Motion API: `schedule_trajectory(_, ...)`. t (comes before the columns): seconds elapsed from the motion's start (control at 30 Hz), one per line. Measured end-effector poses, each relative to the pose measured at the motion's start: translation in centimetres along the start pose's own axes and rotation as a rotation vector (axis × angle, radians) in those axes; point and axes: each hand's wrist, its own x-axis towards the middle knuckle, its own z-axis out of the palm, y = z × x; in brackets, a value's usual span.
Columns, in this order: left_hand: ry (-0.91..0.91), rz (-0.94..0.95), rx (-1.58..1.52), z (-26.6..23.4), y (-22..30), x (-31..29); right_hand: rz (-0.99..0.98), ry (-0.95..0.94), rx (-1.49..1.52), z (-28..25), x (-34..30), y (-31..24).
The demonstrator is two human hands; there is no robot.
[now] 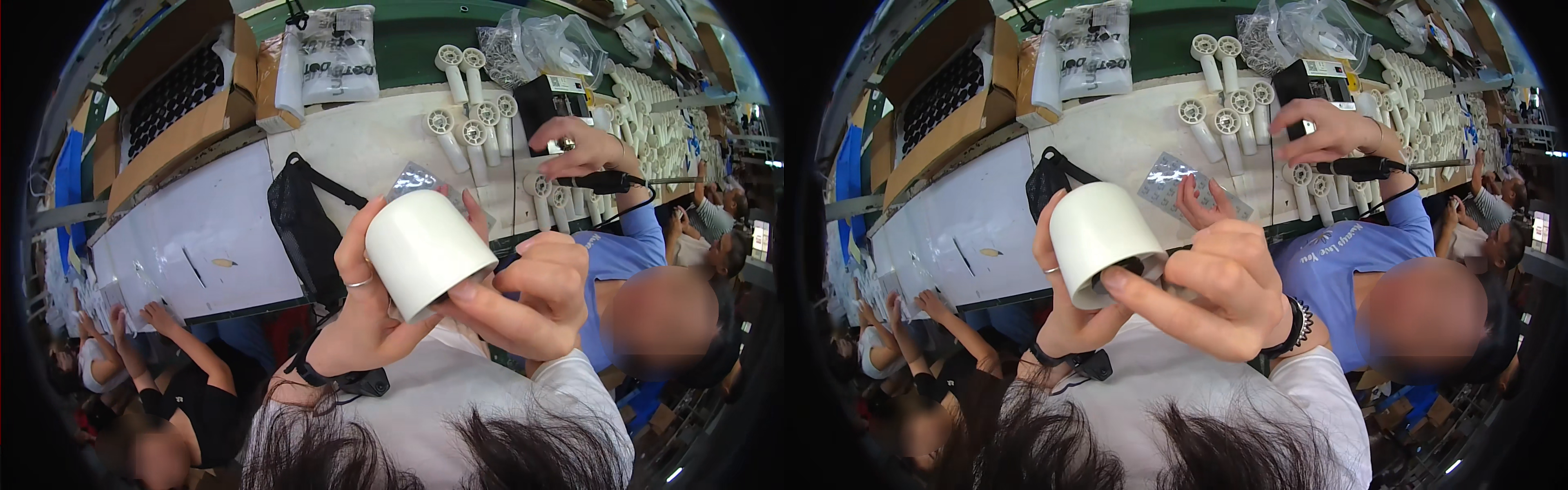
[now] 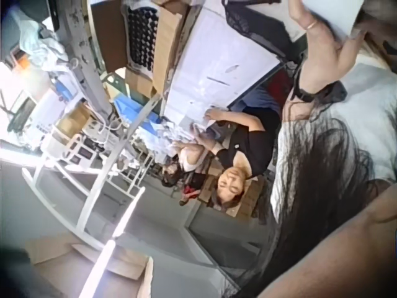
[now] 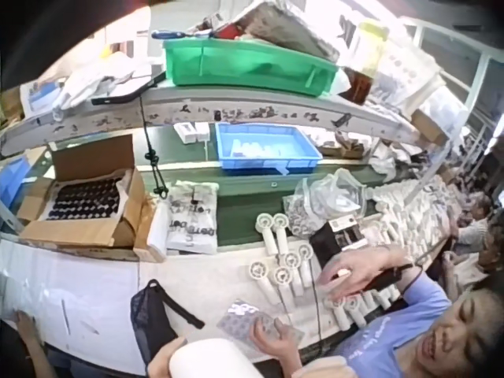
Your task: Assembling small black caps and components onto white plastic housings at a factory workstation.
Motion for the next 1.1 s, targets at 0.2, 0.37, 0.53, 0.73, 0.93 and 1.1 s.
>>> schedule_trajectory(0.2, -0.052, 0.054, 0.128, -0.2, 0.4, 0.2, -0.065, 0.06, -0.03, -0.1, 0.4, 0.1)
schedule_trajectory(0.37, -0.085, 0.045, 0.346, -0.2, 0.3, 0.1, -0.03, 0.203, -0.002, 0.7, 0.6, -0.2)
schedule_trajectory(0.53, -0.066, 0.022, 0.234, 0.1, -0.1, 0.2, 0.022, 0.093, -0.008, 0.1, 0.7, -0.7)
schedule_trajectory(0.73, -0.13, -0.015, 0.361, -0.1, 0.0, 0.4, 0.044, 0.074, 0.02, 0.0, 0.9, -0.3)
schedule_trajectory(0.93, -0.075, -0.017, 0.118, -0.1, 0.4, 1.1, 0.118, 0.036, 0.081, -0.3, 1.3, 0.3)
schedule_trajectory(1.1, -0.117, -0.068, -0.004, -0.1, 0.3, 1.6, 0.198, -0.026, 0.147, 0.0, 1.3, 1.3)
